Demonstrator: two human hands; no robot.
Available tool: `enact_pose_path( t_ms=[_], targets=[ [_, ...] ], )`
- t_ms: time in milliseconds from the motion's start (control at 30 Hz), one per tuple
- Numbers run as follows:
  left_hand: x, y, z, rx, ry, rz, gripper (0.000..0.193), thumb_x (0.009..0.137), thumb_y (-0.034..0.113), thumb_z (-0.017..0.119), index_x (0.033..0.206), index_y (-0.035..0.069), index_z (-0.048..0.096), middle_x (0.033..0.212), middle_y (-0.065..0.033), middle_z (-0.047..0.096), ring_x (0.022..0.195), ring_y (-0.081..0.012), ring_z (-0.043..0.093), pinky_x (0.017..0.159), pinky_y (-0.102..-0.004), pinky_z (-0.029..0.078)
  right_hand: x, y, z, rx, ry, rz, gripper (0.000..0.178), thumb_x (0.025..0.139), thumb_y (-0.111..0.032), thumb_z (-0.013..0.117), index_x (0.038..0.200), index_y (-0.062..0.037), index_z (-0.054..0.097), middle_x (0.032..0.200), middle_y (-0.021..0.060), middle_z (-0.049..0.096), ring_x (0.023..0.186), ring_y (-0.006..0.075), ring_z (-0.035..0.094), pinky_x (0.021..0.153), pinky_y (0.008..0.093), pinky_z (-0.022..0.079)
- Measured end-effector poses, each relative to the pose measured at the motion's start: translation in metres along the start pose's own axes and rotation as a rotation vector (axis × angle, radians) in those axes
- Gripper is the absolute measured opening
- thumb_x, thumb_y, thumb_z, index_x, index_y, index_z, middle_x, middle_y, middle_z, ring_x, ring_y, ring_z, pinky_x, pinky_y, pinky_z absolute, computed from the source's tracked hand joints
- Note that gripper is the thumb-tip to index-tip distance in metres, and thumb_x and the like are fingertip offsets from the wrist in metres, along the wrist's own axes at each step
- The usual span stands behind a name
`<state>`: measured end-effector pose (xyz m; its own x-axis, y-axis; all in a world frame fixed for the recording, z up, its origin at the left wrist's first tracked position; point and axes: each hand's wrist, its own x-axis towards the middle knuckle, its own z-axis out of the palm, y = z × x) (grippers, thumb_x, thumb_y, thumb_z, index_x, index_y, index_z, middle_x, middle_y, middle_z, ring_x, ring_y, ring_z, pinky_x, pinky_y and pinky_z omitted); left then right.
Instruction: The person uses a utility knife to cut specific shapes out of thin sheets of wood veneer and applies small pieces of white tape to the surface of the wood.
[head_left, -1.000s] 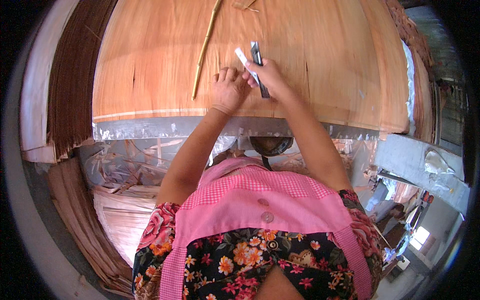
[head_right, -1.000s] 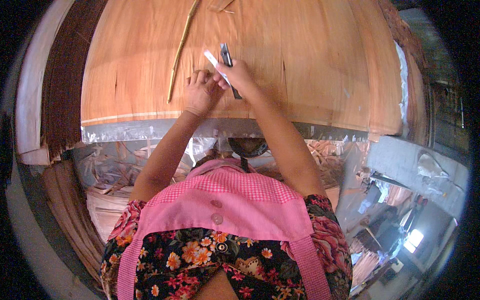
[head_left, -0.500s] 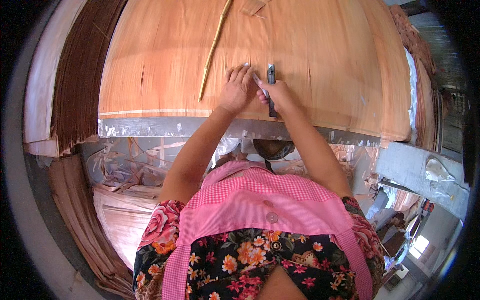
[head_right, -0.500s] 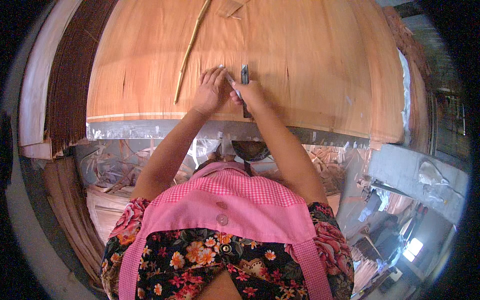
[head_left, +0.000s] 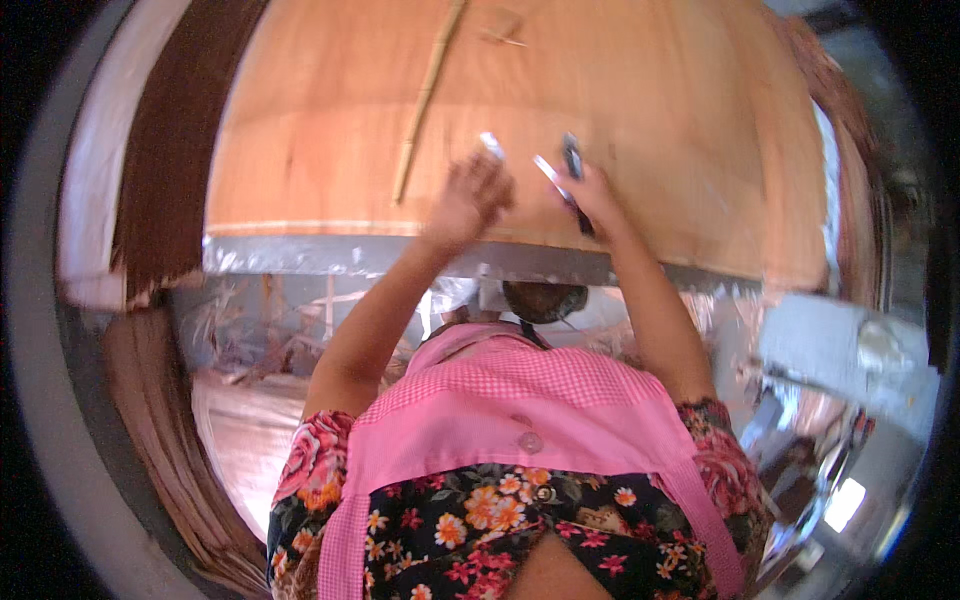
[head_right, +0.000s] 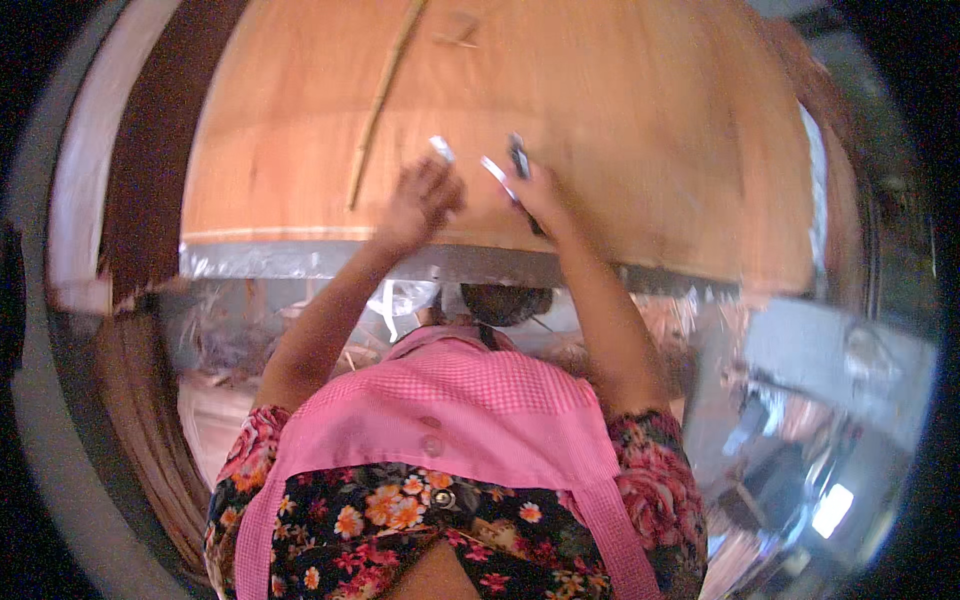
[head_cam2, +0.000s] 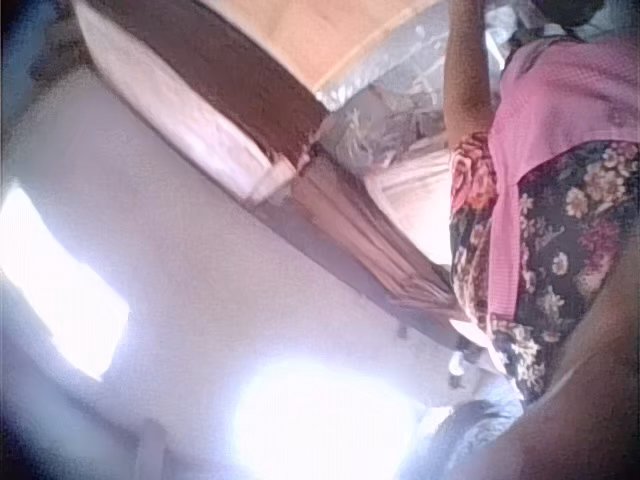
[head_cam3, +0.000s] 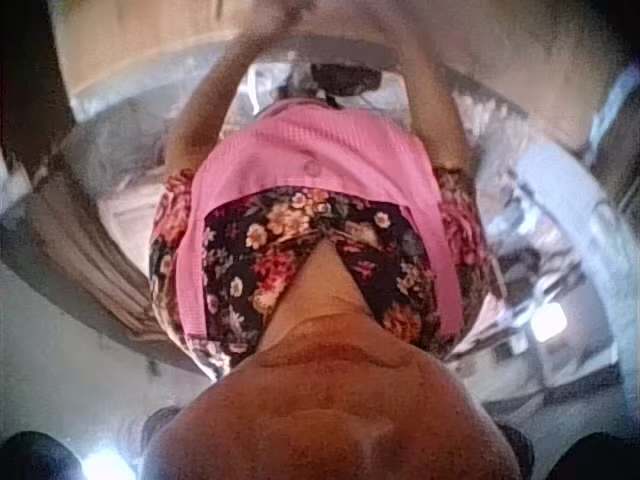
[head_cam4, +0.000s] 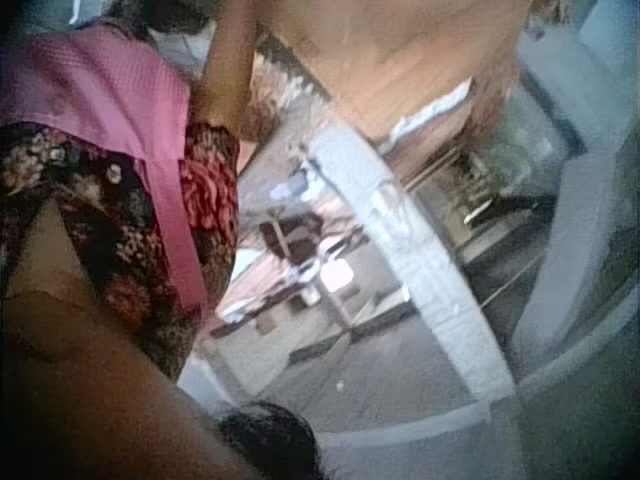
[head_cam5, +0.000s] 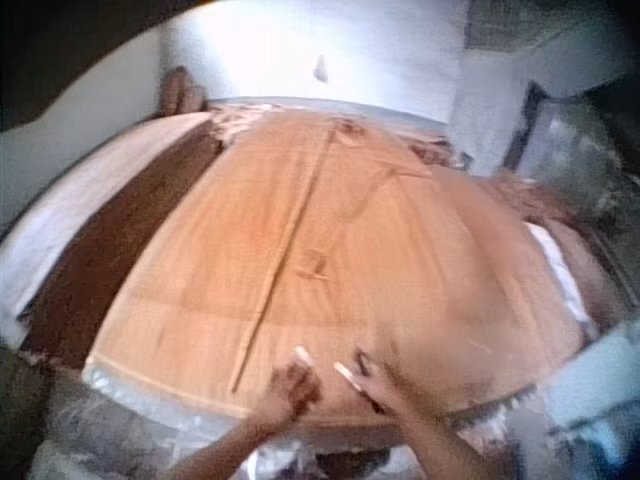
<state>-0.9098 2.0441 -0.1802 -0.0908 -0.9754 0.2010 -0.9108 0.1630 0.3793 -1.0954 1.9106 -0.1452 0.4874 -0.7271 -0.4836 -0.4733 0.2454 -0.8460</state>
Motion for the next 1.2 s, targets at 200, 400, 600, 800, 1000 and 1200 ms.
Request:
enact_pose_path(
  t_ms=[200, 400, 600, 800, 1000, 1200],
  targets=[
    [-0.108, -0.027, -0.033, 0.411, -0.081, -0.095, 0.056, 0.079, 0.027, 0.049, 0.130, 0.014, 0.031, 0.141, -0.0102, 0.018, 0.131, -0.0286, 0.013, 0.104, -0.0485, 0.012, -0.062, 0.004, 0.011, 0.265, -0.125, 0.044, 0.021, 0.081, -0.015, 0.055, 0.097, -0.0007, 0.054, 0.077, 0.0076, 0.061, 0.057, 0.0120, 0.056, 0.050, 0.0235, 0.042],
    [-0.135, -0.184, -0.110, 0.370, 0.273, -0.864, 0.070, 0.081, 0.042, 0.050, 0.132, 0.002, 0.024, 0.140, -0.0155, 0.018, 0.129, -0.0304, 0.017, 0.103, -0.0473, 0.014, -0.079, 0.006, 0.071, 0.275, -0.184, 0.169, 0.020, 0.079, -0.019, 0.060, 0.086, -0.0024, 0.053, 0.071, 0.0081, 0.061, 0.052, 0.0116, 0.055, 0.043, 0.0218, 0.039],
    [-0.139, -0.194, -0.097, 0.226, 0.370, -0.617, 0.043, 0.081, 0.029, 0.050, 0.118, 0.007, 0.048, 0.127, -0.0121, 0.041, 0.121, -0.0293, 0.033, 0.101, -0.0430, 0.021, -0.041, -0.027, 0.195, 0.214, -0.205, 0.139, 0.017, 0.080, -0.019, 0.059, 0.080, -0.0031, 0.053, 0.064, 0.0060, 0.058, 0.048, 0.0108, 0.052, 0.042, 0.0217, 0.039],
    [-0.149, -0.218, -0.116, -0.030, 0.482, -0.280, 0.029, 0.070, 0.020, 0.061, 0.097, 0.010, 0.057, 0.106, -0.0079, 0.054, 0.107, -0.0274, 0.045, 0.091, -0.0396, 0.034, 0.033, -0.108, 0.321, 0.274, -0.134, 0.007, 0.015, 0.082, -0.016, 0.056, 0.080, -0.0013, 0.055, 0.065, 0.0056, 0.058, 0.050, 0.0112, 0.053, 0.043, 0.0238, 0.040],
    [-0.158, -0.223, -0.139, 0.076, 0.256, -0.236, 0.040, 0.070, 0.021, 0.059, 0.110, 0.015, 0.053, 0.115, -0.0070, 0.048, 0.111, -0.0264, 0.042, 0.091, -0.0409, 0.032, 0.046, -0.124, 0.353, 0.281, 0.050, 0.093, 0.016, 0.084, -0.018, 0.053, 0.086, -0.0020, 0.055, 0.073, 0.0077, 0.061, 0.055, 0.0120, 0.056, 0.047, 0.0229, 0.042],
    [-0.164, -0.235, -0.141, 0.142, 0.185, -0.185, 0.041, 0.072, 0.019, 0.055, 0.113, 0.016, 0.051, 0.117, -0.0049, 0.046, 0.114, -0.0247, 0.039, 0.092, -0.0416, 0.029, 0.040, -0.132, 0.366, 0.306, 0.006, 0.142, 0.017, 0.085, -0.018, 0.052, 0.088, -0.0016, 0.053, 0.071, 0.0072, 0.059, 0.055, 0.0124, 0.055, 0.046, 0.0233, 0.042]
  ],
)
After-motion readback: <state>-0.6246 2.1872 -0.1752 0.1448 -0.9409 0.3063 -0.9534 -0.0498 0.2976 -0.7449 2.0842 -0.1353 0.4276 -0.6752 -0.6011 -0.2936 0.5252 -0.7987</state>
